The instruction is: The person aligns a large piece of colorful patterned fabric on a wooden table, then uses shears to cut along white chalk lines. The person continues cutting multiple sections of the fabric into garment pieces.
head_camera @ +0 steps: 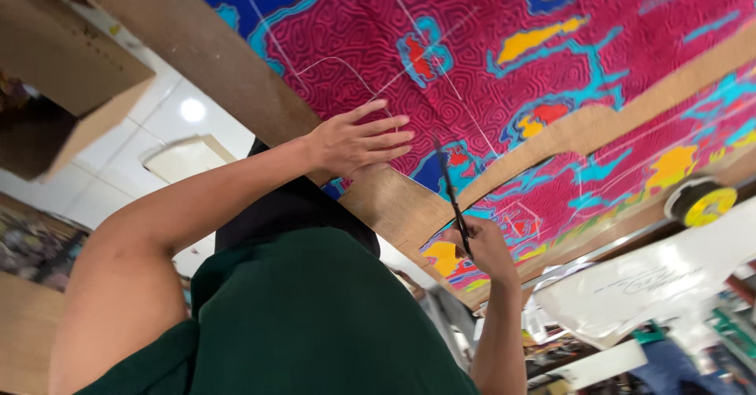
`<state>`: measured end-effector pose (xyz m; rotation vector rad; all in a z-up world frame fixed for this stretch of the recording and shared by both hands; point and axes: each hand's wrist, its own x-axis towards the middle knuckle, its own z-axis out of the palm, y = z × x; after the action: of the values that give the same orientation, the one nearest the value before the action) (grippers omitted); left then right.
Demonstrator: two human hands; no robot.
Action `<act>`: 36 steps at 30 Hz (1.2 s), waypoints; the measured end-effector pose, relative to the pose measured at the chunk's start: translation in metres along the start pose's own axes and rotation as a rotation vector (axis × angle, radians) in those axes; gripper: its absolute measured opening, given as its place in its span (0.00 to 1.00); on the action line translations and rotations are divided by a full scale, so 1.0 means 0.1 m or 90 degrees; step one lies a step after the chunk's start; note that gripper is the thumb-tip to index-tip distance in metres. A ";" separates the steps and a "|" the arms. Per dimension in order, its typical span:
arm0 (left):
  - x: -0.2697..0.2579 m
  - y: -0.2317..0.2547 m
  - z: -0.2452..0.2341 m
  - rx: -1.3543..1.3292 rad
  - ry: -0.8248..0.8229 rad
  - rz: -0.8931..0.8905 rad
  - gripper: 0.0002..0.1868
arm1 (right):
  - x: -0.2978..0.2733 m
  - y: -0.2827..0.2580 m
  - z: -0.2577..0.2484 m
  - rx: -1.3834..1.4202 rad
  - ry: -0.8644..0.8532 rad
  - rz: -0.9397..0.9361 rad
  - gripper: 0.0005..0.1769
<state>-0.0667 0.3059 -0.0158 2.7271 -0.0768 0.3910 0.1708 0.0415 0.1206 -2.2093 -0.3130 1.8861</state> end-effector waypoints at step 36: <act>0.37 -2.50 -0.89 -0.035 -0.223 0.207 0.36 | 0.70 -1.99 4.49 0.760 0.397 0.135 0.23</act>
<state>-0.0277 0.5705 -0.0175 2.6979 -0.6196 -0.0089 -0.2659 0.2655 0.0460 -1.7624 0.9227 0.8620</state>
